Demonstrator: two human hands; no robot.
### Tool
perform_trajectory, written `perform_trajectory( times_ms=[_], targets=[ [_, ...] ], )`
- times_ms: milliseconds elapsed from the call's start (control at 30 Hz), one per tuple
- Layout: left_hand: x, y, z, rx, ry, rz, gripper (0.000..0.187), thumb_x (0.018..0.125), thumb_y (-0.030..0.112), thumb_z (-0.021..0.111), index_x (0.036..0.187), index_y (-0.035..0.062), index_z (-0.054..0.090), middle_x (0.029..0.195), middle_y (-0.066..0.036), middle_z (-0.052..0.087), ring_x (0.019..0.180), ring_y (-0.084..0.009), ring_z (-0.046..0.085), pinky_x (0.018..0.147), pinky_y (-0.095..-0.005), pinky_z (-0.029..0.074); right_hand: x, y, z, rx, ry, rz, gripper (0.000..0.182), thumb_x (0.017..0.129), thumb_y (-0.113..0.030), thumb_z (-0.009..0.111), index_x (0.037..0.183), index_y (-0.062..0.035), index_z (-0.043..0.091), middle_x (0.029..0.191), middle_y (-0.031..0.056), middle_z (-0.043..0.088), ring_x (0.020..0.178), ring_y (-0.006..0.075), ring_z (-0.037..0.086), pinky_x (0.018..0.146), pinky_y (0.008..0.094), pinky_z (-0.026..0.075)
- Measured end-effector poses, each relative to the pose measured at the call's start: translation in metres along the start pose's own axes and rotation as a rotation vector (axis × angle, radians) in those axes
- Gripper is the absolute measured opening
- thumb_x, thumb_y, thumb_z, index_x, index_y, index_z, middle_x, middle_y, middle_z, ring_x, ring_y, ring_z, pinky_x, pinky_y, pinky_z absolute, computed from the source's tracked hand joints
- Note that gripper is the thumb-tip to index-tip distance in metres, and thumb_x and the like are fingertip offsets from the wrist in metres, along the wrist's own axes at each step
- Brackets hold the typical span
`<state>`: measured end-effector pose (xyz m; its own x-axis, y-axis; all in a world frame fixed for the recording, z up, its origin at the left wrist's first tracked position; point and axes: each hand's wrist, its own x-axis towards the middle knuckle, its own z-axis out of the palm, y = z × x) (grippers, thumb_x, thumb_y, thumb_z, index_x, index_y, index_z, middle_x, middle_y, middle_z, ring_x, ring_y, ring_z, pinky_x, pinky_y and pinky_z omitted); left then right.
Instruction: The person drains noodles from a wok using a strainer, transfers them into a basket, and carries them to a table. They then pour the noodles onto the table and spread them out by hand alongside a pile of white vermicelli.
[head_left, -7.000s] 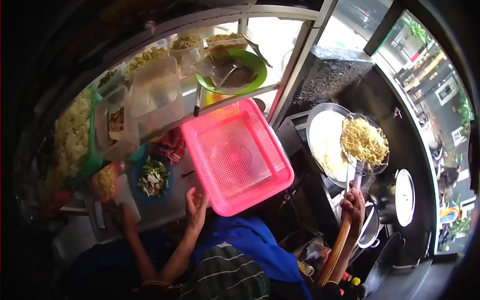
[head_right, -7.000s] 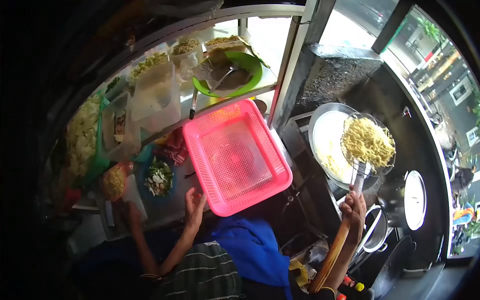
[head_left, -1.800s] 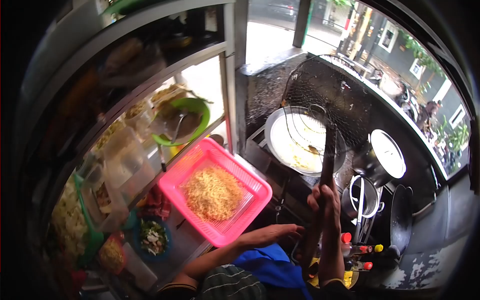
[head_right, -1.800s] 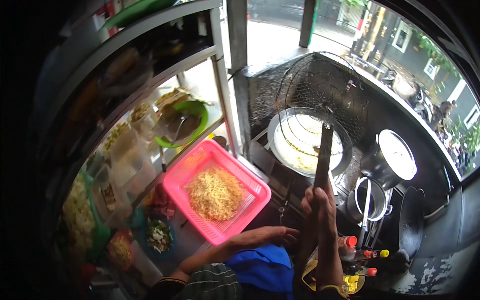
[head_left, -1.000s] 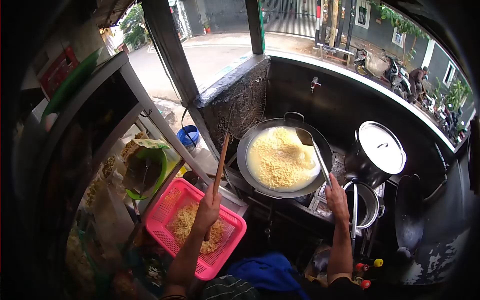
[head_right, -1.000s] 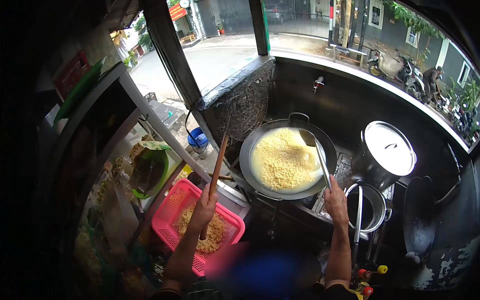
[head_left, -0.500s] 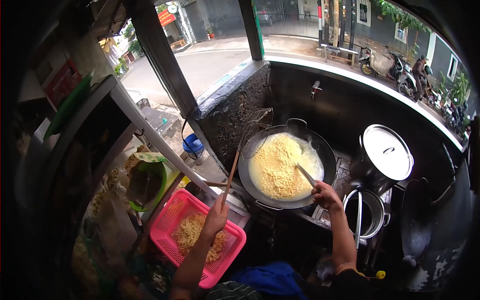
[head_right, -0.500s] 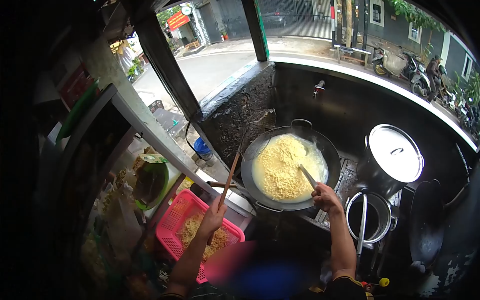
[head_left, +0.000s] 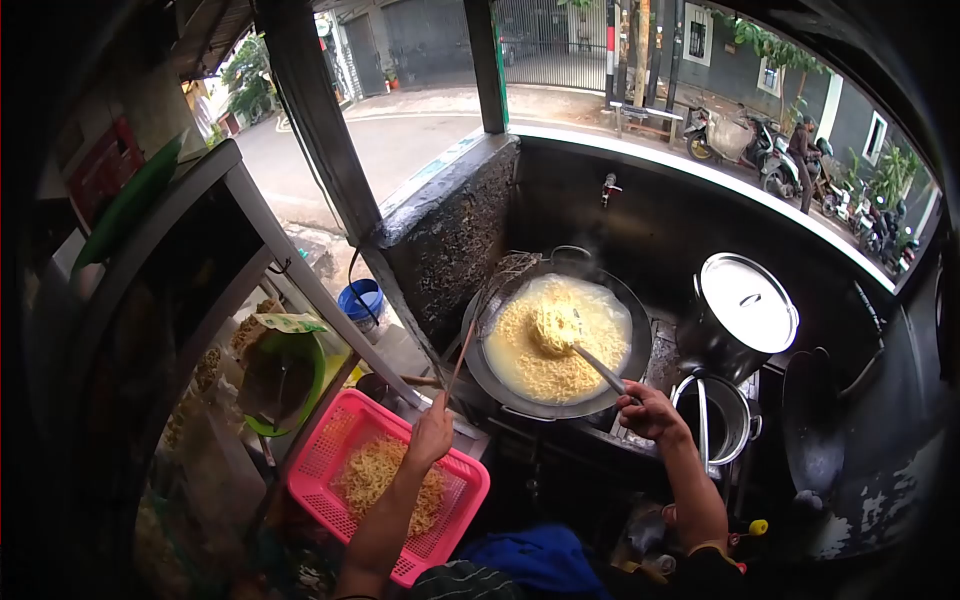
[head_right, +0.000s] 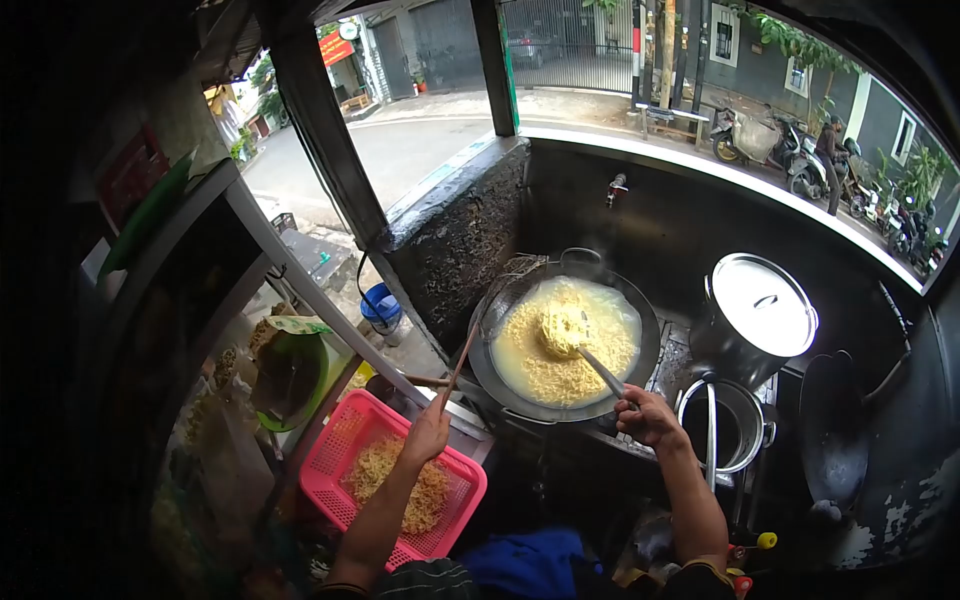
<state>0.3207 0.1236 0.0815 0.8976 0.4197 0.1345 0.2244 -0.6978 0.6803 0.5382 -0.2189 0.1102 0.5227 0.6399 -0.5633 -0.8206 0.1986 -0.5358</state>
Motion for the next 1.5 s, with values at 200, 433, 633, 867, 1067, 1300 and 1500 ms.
perform_trajectory(
  times_ms=[200,433,633,867,1067,1300,1500],
  targets=[
    [-0.011,0.024,-0.018,0.15,-0.313,-0.285,0.025,0.093,0.021,0.042,0.108,0.0015,0.039,0.087,-0.028,0.06,0.074,-0.0451,0.06,0.068,-0.0539,0.048,-0.005,0.009,0.019,-0.15,-0.007,-0.038,0.033,0.091,-0.01,0.042,0.123,-0.01,0.041,0.073,-0.0007,0.044,0.044,0.0019,0.035,0.051,0.0227,0.04],
    [-0.018,0.035,-0.01,-0.534,-0.541,-0.487,0.024,0.095,0.023,0.045,0.1,0.0017,0.037,0.074,-0.006,0.05,0.052,-0.0128,0.052,0.045,-0.0284,0.048,-0.009,0.016,0.049,-0.782,-0.061,-0.238,0.007,0.087,-0.014,0.047,0.093,-0.0103,0.048,0.073,0.0006,0.044,0.049,0.0046,0.039,0.044,0.0182,0.033],
    [-0.018,0.038,-0.018,-0.691,-0.632,-0.55,0.017,0.095,0.022,0.046,0.097,0.0063,0.039,0.075,-0.003,0.049,0.051,-0.0089,0.049,0.043,-0.0256,0.045,-0.029,0.031,0.027,-1.334,0.21,-0.685,0.056,0.088,-0.02,0.047,0.138,0.0028,0.032,0.118,0.0244,0.057,0.109,0.0368,0.055,0.094,0.0423,0.039],
    [-0.016,0.055,-0.006,-0.75,-0.616,-0.577,0.016,0.094,0.022,0.05,0.089,0.0088,0.042,0.071,-0.001,0.049,0.05,-0.0079,0.047,0.042,-0.0245,0.043,-0.006,0.05,-0.001,-1.263,0.436,-0.479,0.054,0.087,-0.022,0.039,0.135,0.0035,0.036,0.119,0.0314,0.051,0.111,0.0419,0.052,0.096,0.0428,0.039],
    [-0.009,0.048,0.009,-0.909,-0.677,-0.609,0.019,0.093,0.025,0.054,0.089,0.0098,0.044,0.072,-0.001,0.049,0.052,-0.0075,0.045,0.043,-0.0225,0.042,-0.04,0.057,0.04,-1.285,0.299,-0.442,0.055,0.087,-0.023,0.04,0.136,0.0009,0.036,0.123,0.0303,0.05,0.114,0.0397,0.051,0.096,0.0395,0.04],
    [-0.01,0.04,-0.001,-1.044,-0.667,-0.675,0.017,0.094,0.023,0.054,0.091,0.0098,0.045,0.074,0.0,0.049,0.052,-0.0055,0.042,0.044,-0.0203,0.039,-0.116,0.065,0.048,-1.224,0.363,-0.559,0.05,0.088,-0.016,0.049,0.134,0.0021,0.039,0.12,0.0279,0.053,0.112,0.04,0.052,0.093,0.0404,0.041],
    [-0.009,0.041,0.004,-1.167,-0.665,-0.715,0.016,0.095,0.022,0.052,0.101,0.008,0.046,0.075,0.0,0.048,0.051,-0.004,0.039,0.043,-0.0197,0.037,-0.113,0.082,0.02,-1.509,0.623,-0.672,0.046,0.088,-0.009,0.047,0.132,0.0012,0.04,0.094,0.0258,0.059,0.091,0.0416,0.057,0.079,0.0495,0.043]
  ],
)
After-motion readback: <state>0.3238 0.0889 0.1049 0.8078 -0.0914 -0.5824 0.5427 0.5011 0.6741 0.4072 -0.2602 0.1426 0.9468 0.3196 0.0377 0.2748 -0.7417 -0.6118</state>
